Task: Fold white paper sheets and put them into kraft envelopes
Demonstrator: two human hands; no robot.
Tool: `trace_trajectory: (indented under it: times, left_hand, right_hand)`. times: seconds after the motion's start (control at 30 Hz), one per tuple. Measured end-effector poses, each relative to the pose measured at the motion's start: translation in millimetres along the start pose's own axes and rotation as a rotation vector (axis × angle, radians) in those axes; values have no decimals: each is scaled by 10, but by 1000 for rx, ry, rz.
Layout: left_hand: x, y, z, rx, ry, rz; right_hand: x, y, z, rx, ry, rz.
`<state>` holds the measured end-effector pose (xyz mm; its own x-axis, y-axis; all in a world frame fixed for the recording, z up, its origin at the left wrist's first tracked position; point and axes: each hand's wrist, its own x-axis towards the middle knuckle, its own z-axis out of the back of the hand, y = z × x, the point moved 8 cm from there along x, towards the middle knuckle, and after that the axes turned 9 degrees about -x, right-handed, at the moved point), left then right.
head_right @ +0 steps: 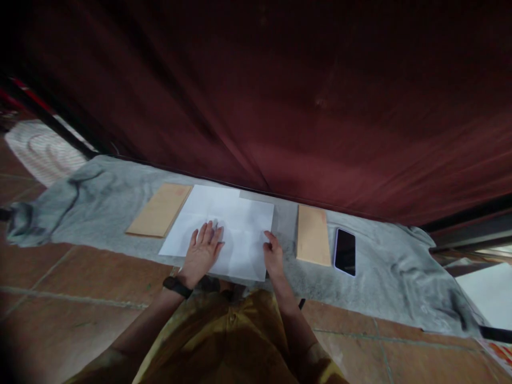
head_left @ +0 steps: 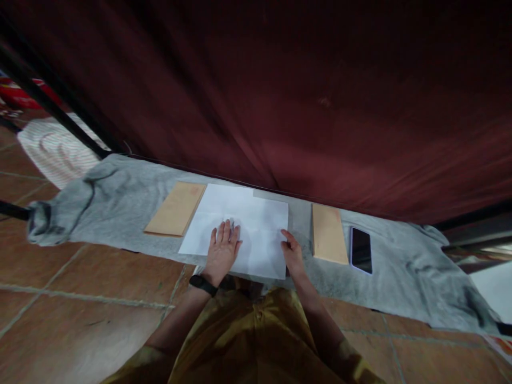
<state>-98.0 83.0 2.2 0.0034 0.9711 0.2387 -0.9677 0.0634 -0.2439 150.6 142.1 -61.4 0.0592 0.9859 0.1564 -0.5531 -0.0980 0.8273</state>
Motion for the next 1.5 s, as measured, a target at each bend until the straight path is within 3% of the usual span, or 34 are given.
trace_trajectory:
  times: [0.3,0.43,0.7,1.3,1.4,1.5]
  left_hand:
    - [-16,38,65,-12,15,-12]
    - [-10,102,106,-30,5,9]
    - [-15,189,45,-4,40,-5]
    - [-9,320,-28,-22,86,-72]
    - [-4,375,-38,-87,77,-19]
    - [57,470,-18,-326,13,80]
  right_hand:
    - [17,293,-60,284,68,-116]
    - [42,286,-146,332,75,-150]
    - [73,196,-386,173,97,-149]
    - [10,362,-416,4,57,-35]
    - [-11,375,-419,4,63,-44]
    - [-17,398,-422,22,71,-35]
